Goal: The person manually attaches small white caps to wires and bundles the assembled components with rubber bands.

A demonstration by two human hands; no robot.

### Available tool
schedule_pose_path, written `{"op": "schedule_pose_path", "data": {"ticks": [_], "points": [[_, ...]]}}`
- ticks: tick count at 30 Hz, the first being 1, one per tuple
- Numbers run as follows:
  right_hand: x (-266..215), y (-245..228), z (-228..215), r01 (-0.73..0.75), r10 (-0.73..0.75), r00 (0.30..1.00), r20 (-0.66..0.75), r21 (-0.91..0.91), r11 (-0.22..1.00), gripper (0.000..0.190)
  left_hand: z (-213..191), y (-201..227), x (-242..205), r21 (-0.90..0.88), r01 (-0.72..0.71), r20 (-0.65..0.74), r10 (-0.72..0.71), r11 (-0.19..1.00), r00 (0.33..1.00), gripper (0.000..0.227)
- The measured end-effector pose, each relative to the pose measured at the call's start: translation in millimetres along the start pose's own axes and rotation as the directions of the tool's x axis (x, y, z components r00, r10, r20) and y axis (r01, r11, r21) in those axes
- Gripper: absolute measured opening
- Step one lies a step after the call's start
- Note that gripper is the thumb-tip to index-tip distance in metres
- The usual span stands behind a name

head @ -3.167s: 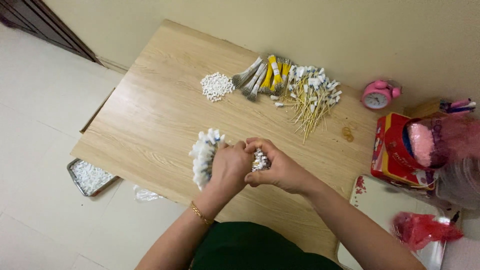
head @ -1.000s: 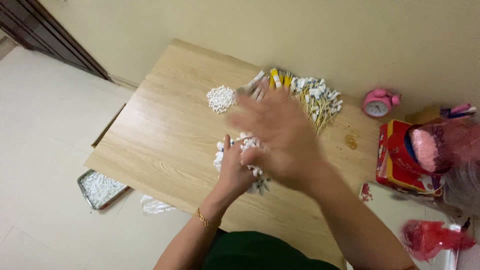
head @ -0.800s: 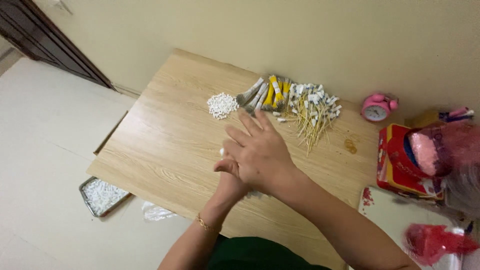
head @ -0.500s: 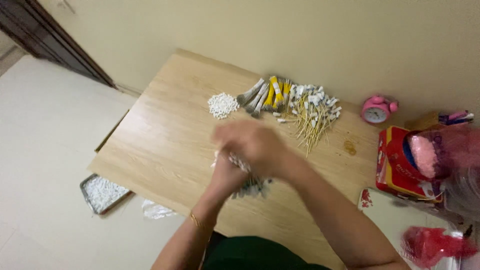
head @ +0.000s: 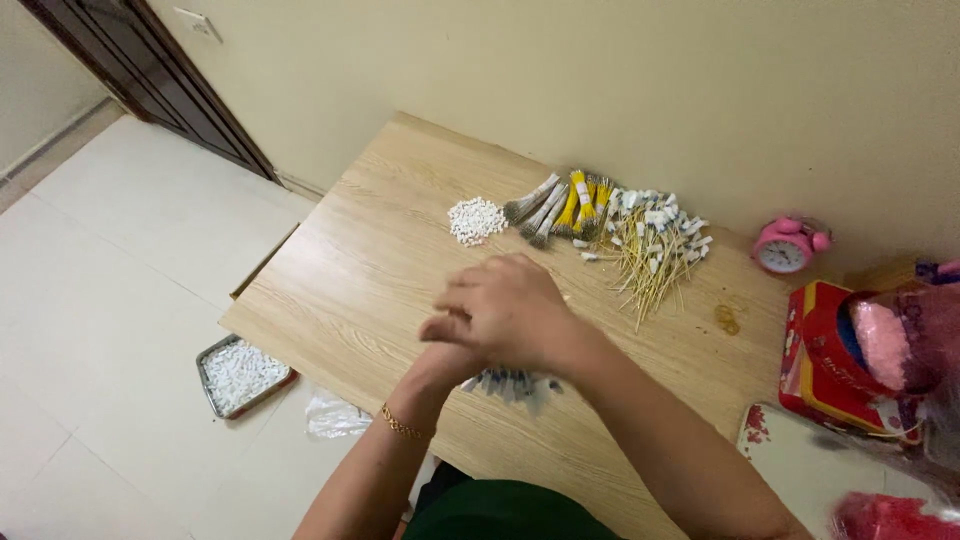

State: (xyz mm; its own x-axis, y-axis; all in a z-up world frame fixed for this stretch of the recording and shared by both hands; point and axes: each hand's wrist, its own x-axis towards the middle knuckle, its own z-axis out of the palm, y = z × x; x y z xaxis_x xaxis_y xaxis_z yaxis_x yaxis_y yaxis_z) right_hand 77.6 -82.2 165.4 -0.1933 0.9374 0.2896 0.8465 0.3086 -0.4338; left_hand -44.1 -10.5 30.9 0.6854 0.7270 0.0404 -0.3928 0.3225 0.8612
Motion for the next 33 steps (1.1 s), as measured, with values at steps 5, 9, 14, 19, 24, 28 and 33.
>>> {"op": "schedule_pose_path", "data": {"ticks": [5, 9, 14, 19, 24, 28, 33], "points": [[-18.4, 21.8, -50.2, -0.198, 0.2, 0.977, 0.078, 0.683, 0.703, 0.067, -37.4, -1.9, -10.8, -0.33, -0.064, 0.085, 0.097, 0.942, 0.992, 0.029], [-44.4, 43.2, -53.0, -0.238, 0.483, 0.863, -0.145, 0.727, 0.644, 0.08, -64.6, 31.8, -25.5, -0.691, -0.195, -0.031, 0.242, 0.696, 0.97, 0.031], [-77.1, 77.9, 19.5, -0.419, 0.578, 0.813, 0.067, 0.757, 0.502, 0.082, -110.3, 63.9, -47.0, -0.798, -0.334, -0.173, 0.34, 0.502, 0.925, 0.037], [-76.5, 86.0, 73.7, -0.608, 0.665, 0.677, 0.315, 0.748, 0.265, 0.077, -152.8, 83.0, -59.8, -0.778, -0.466, -0.318, 0.377, 0.421, 0.87, 0.042], [-30.9, 82.5, 112.4, -0.649, 0.65, 0.665, 0.368, 0.715, 0.258, 0.076, -224.1, 90.6, -62.2, -0.762, -0.524, -0.384, 0.385, 0.382, 0.839, 0.044], [29.8, 68.5, 152.6, -0.713, 0.646, 0.642, 0.414, 0.631, 0.305, 0.077, -288.1, 110.3, -68.9, -0.675, -0.621, -0.475, 0.409, 0.398, 0.779, 0.049], [131.3, 44.1, 224.8, -0.773, 0.568, 0.632, 0.528, 0.485, 0.41, 0.069, -385.1, 126.1, -85.0, -0.515, -0.77, -0.67, 0.382, 0.378, 0.636, 0.052]]}}
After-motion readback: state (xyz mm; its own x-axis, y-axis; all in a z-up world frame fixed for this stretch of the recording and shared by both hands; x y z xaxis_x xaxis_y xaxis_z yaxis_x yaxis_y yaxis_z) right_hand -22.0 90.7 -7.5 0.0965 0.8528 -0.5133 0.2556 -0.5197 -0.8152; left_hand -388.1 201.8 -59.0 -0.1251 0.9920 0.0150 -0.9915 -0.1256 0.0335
